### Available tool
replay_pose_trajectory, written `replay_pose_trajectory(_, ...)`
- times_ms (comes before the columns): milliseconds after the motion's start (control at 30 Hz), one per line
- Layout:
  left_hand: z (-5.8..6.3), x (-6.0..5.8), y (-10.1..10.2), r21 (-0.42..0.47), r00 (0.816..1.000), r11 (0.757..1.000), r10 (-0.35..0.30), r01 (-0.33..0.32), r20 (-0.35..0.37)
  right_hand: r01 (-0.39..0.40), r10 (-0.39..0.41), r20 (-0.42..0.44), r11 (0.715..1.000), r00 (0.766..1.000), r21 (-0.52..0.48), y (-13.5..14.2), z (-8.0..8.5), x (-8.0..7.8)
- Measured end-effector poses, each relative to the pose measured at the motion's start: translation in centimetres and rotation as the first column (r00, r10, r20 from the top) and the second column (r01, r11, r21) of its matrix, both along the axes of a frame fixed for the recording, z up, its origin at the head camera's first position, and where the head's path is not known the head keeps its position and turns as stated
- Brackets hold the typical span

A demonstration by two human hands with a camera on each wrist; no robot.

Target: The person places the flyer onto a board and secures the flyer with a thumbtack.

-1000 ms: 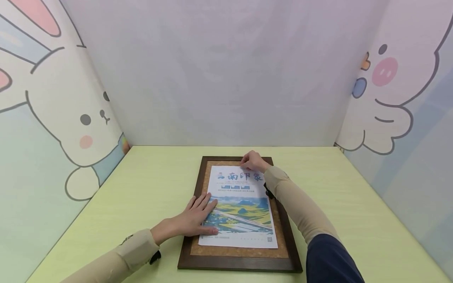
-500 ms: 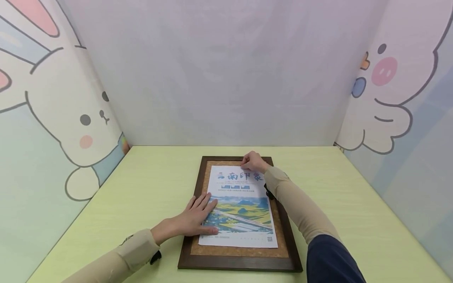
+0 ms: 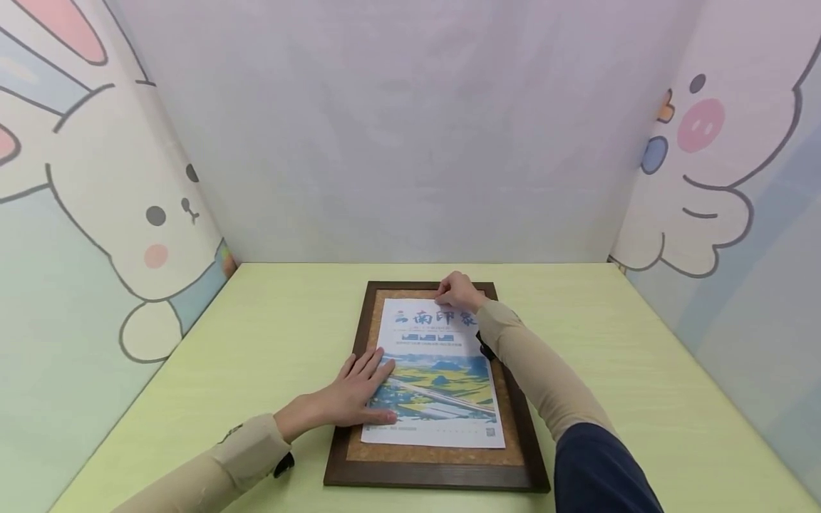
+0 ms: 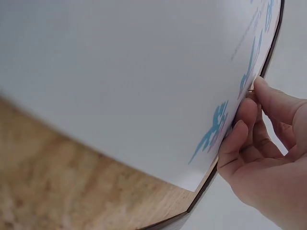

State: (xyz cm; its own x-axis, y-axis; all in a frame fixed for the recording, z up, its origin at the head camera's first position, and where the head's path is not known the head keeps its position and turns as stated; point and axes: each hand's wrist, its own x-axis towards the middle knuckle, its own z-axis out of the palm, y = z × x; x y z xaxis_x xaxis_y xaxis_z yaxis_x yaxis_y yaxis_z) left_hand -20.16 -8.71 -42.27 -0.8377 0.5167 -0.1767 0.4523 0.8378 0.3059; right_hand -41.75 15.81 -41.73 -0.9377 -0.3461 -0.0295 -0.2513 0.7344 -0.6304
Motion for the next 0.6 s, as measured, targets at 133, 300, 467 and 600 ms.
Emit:
replay_pose_trajectory(133,0.05,0.05,0.09,0.0,1.0,1.0,0.002,-0.002,-0.004,0.02,-0.02,0.004,1.0,1.0,-0.009,0.06,0.02,0.17)
replay_pose_trajectory(300,0.15,0.17,0.09,0.002,1.0,1.0,0.0,0.0,0.002,0.036,-0.035,0.029,0.999,0.999,-0.02,0.27,-0.26,0.08)
replay_pose_trajectory(467,0.3,0.09,-0.11,0.011,1.0,1.0,-0.005,0.005,-0.001,0.039,-0.037,0.046,0.998,0.998,-0.041,0.19,-0.23,-0.09)
replay_pose_trajectory(600,0.22,-0.02,-0.14,0.022,1.0,1.0,-0.013,0.013,-0.001,0.05,-0.047,0.061,0.997,0.997,-0.051,0.25,-0.11,0.01)
